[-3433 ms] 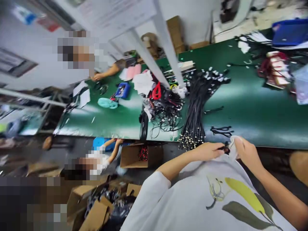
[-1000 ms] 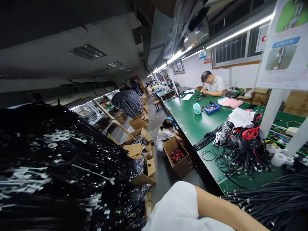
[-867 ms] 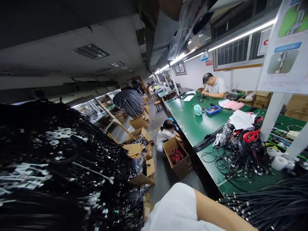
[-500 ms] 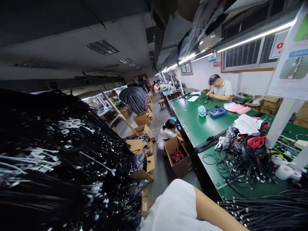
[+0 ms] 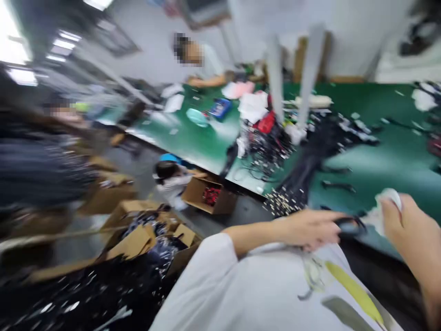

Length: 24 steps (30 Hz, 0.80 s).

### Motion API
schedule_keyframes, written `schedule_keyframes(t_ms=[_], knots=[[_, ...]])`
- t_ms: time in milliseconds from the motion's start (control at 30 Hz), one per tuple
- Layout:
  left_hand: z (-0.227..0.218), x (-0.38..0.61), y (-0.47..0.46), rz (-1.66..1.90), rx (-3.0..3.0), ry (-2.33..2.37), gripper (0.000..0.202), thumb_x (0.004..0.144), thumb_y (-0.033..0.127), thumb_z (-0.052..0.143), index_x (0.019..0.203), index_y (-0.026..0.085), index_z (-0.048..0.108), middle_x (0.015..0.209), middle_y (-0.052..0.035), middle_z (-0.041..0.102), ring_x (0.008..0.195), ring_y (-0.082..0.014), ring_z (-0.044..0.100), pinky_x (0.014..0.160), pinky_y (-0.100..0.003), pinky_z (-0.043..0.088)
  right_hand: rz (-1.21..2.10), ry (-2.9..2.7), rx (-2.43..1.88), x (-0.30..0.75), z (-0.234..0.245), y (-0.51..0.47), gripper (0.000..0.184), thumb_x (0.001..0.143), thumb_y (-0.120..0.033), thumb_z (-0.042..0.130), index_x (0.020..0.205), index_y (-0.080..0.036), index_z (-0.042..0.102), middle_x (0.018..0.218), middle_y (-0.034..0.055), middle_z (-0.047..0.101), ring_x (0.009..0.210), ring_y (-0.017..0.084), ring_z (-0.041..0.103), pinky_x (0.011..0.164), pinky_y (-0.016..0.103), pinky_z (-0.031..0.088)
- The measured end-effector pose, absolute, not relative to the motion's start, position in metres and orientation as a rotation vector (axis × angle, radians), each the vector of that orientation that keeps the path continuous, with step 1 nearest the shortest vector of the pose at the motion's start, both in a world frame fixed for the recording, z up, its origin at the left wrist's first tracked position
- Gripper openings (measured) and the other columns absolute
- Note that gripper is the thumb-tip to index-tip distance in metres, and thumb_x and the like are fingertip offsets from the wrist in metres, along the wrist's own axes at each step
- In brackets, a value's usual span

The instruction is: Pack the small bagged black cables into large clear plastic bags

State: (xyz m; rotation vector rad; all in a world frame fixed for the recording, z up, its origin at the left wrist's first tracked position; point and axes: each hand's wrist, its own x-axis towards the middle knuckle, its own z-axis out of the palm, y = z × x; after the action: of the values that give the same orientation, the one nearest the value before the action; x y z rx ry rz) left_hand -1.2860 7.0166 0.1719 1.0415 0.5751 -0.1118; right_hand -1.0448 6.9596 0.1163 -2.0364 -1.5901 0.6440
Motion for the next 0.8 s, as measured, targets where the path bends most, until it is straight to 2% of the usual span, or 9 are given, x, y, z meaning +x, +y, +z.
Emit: schedule_keyframes(t_ms=[67, 233, 367, 600, 700, 800], knots=[[0.164, -1.278, 7.028, -0.042, 0.744, 0.551, 0.061, 0.097, 0.045, 0.053, 0.153, 0.024, 0.041, 0.067, 0.0076, 0.035, 0.044, -0.0041, 0.027, 0.039, -0.014, 0.026, 0.611, -1.337, -2.197, -1.026, 0.097, 6.933, 0.024, 0.102, -0.043, 0.046, 0.105, -0.024, 0.06, 0.086, 0.0046, 0.063, 0.078, 0.021, 0.061, 0.069, 0.033, 0.047], [0.157, -1.259, 7.033, -0.05, 0.555, 0.565, 0.06, 0.094, 0.045, 0.057, 0.148, 0.023, 0.045, 0.068, 0.009, 0.033, 0.043, -0.0029, 0.022, 0.035, -0.013, 0.023, 0.753, -1.211, -2.071, -1.025, 0.108, 6.919, 0.025, 0.101, -0.043, 0.045, 0.092, -0.023, 0.057, 0.074, -0.0007, 0.056, 0.065, 0.015, 0.05, 0.064, 0.028, 0.039], [0.15, -1.253, 7.032, -0.063, 0.598, 0.563, 0.059, 0.094, 0.044, 0.058, 0.147, 0.022, 0.045, 0.069, 0.0088, 0.035, 0.045, -0.0028, 0.025, 0.035, -0.012, 0.026, 0.72, -1.101, -2.006, -1.037, 0.125, 6.918, 0.027, 0.102, -0.046, 0.047, 0.098, -0.022, 0.06, 0.076, -0.0008, 0.056, 0.067, 0.015, 0.049, 0.064, 0.028, 0.038], [0.135, -1.249, 7.031, -0.115, 0.671, 0.499, 0.06, 0.096, 0.045, 0.055, 0.151, 0.024, 0.041, 0.069, 0.0086, 0.036, 0.044, -0.0026, 0.029, 0.036, -0.012, 0.03, 0.66, -1.187, -1.942, -1.046, 0.126, 6.921, 0.028, 0.098, -0.046, 0.053, 0.106, -0.021, 0.061, 0.082, 0.0005, 0.062, 0.069, 0.016, 0.054, 0.065, 0.026, 0.042], [0.128, -1.243, 7.028, -0.166, 0.738, 0.456, 0.061, 0.098, 0.043, 0.053, 0.154, 0.024, 0.037, 0.068, 0.0088, 0.037, 0.044, -0.0027, 0.032, 0.037, -0.012, 0.032, 0.721, -1.357, -1.832, -1.042, 0.126, 6.927, 0.026, 0.096, -0.046, 0.057, 0.087, -0.021, 0.06, 0.073, -0.0013, 0.057, 0.063, 0.014, 0.05, 0.061, 0.025, 0.04], [0.12, -1.238, 7.028, -0.265, 0.805, 0.432, 0.061, 0.099, 0.043, 0.052, 0.154, 0.022, 0.036, 0.065, 0.0094, 0.035, 0.044, -0.003, 0.033, 0.038, -0.012, 0.033, 0.804, -1.442, -1.762, -1.032, 0.124, 6.925, 0.033, 0.096, -0.044, 0.057, 0.072, -0.021, 0.057, 0.065, -0.0029, 0.051, 0.057, 0.011, 0.045, 0.058, 0.024, 0.036]])
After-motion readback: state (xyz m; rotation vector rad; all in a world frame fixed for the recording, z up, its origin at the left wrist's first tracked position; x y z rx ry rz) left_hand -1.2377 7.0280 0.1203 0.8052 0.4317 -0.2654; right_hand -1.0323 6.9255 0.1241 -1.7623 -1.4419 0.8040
